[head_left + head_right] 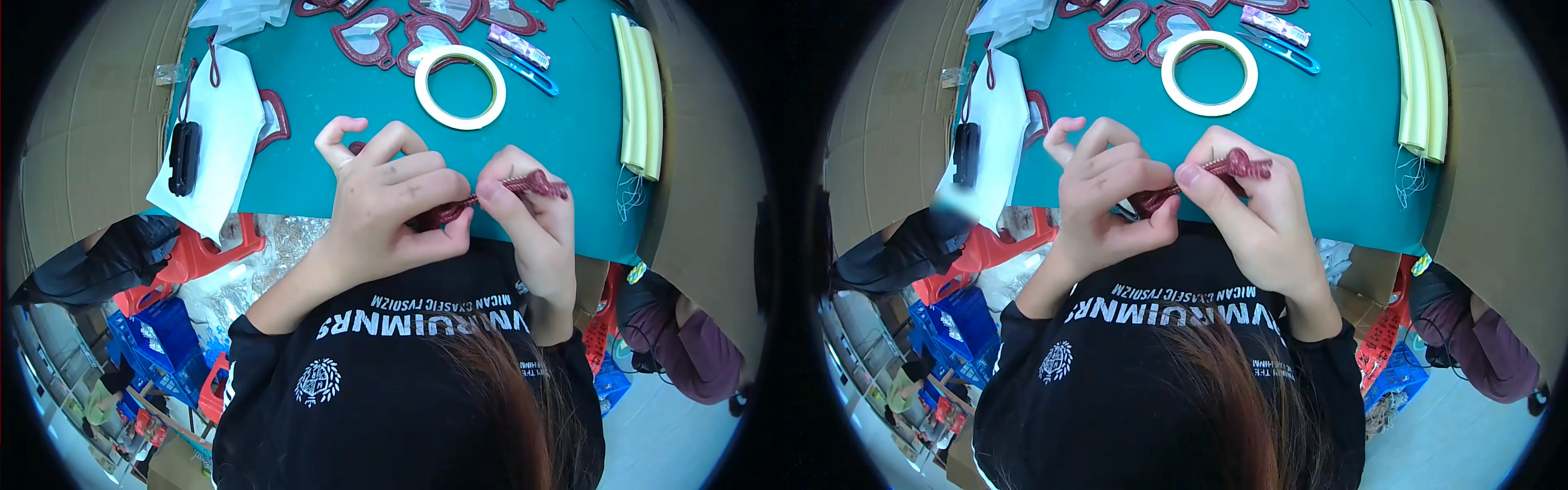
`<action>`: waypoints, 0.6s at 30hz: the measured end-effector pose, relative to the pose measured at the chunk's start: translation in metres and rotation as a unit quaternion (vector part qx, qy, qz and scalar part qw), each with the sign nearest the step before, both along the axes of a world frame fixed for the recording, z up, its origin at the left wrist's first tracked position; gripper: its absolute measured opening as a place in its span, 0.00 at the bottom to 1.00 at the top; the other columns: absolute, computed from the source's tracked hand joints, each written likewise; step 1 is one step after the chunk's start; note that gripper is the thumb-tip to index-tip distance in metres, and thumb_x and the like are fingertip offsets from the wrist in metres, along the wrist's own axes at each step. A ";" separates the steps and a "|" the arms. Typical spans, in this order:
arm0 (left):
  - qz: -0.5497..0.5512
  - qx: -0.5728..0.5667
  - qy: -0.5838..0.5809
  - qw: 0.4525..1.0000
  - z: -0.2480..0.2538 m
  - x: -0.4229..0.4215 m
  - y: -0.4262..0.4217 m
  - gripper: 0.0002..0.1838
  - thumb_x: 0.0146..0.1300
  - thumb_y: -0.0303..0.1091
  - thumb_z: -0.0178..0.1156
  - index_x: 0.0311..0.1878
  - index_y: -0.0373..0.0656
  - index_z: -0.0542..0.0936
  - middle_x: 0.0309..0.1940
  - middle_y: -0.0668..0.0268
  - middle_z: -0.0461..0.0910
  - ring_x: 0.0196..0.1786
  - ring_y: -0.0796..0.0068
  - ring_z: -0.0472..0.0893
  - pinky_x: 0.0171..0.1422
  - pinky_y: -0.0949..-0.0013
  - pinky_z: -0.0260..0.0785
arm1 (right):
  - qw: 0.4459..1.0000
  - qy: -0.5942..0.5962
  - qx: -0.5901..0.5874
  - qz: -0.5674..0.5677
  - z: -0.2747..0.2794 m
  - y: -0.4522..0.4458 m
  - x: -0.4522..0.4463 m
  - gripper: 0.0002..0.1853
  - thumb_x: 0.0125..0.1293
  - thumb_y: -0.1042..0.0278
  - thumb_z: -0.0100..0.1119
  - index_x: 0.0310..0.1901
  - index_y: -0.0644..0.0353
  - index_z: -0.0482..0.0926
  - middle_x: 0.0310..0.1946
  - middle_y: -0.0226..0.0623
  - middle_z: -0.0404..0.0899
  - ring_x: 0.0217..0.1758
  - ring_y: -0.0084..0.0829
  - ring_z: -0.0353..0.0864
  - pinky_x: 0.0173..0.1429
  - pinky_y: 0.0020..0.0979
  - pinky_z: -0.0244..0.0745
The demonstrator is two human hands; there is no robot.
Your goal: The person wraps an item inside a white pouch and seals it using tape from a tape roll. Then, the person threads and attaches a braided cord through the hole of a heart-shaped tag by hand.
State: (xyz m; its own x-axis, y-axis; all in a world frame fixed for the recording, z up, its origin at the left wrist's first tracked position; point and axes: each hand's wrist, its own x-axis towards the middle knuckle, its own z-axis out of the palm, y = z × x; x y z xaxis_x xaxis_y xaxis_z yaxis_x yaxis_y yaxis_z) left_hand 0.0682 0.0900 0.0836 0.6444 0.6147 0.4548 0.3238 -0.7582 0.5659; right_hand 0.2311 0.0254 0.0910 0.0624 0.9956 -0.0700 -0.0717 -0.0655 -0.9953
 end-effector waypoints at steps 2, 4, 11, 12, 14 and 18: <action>-0.010 0.003 -0.006 1.000 0.005 -0.001 0.000 0.11 0.34 0.35 0.68 0.25 0.51 0.78 0.18 0.77 0.69 0.30 0.76 0.71 0.54 0.60 0.45 | 1.000 0.013 0.013 -0.017 0.007 -0.004 -0.003 0.06 0.62 0.75 0.59 0.29 0.66 0.75 0.22 0.31 0.72 0.26 0.16 0.66 0.29 0.23 0.60; -0.031 0.016 -0.018 0.999 0.010 -0.002 0.002 0.11 0.33 0.37 0.68 0.24 0.51 0.77 0.17 0.77 0.68 0.28 0.76 0.70 0.50 0.60 0.45 | 0.997 0.038 0.045 -0.051 0.012 -0.007 -0.004 0.06 0.61 0.74 0.60 0.30 0.67 0.76 0.22 0.32 0.73 0.26 0.18 0.68 0.29 0.24 0.61; -0.114 -0.064 -0.053 0.990 0.018 -0.011 -0.006 0.12 0.36 0.42 0.68 0.22 0.51 0.76 0.16 0.77 0.67 0.25 0.76 0.69 0.44 0.62 0.44 | 0.979 -0.030 0.190 -0.068 0.011 -0.016 0.000 0.06 0.59 0.74 0.64 0.30 0.67 0.77 0.23 0.34 0.74 0.25 0.23 0.69 0.29 0.25 0.61; -0.129 -0.094 -0.065 0.985 0.018 -0.012 -0.008 0.12 0.38 0.43 0.68 0.22 0.51 0.75 0.16 0.77 0.66 0.25 0.76 0.68 0.43 0.62 0.44 | 0.976 -0.031 0.204 -0.070 0.010 -0.017 -0.001 0.07 0.58 0.74 0.65 0.30 0.67 0.77 0.23 0.35 0.74 0.25 0.23 0.68 0.29 0.25 0.61; -0.140 -0.131 -0.039 0.981 0.017 -0.016 -0.007 0.11 0.40 0.42 0.68 0.24 0.51 0.75 0.17 0.77 0.67 0.26 0.77 0.68 0.45 0.62 0.44 | 0.980 -0.018 0.183 -0.071 0.006 -0.016 -0.002 0.07 0.58 0.73 0.65 0.31 0.67 0.77 0.23 0.34 0.74 0.25 0.23 0.68 0.29 0.24 0.61; -0.137 -0.212 0.013 0.968 0.016 -0.013 0.002 0.11 0.47 0.40 0.66 0.30 0.50 0.75 0.21 0.76 0.68 0.29 0.76 0.68 0.49 0.61 0.45 | 0.987 0.048 0.137 -0.075 -0.009 -0.005 0.002 0.08 0.59 0.72 0.65 0.33 0.66 0.77 0.26 0.32 0.75 0.27 0.20 0.69 0.31 0.23 0.62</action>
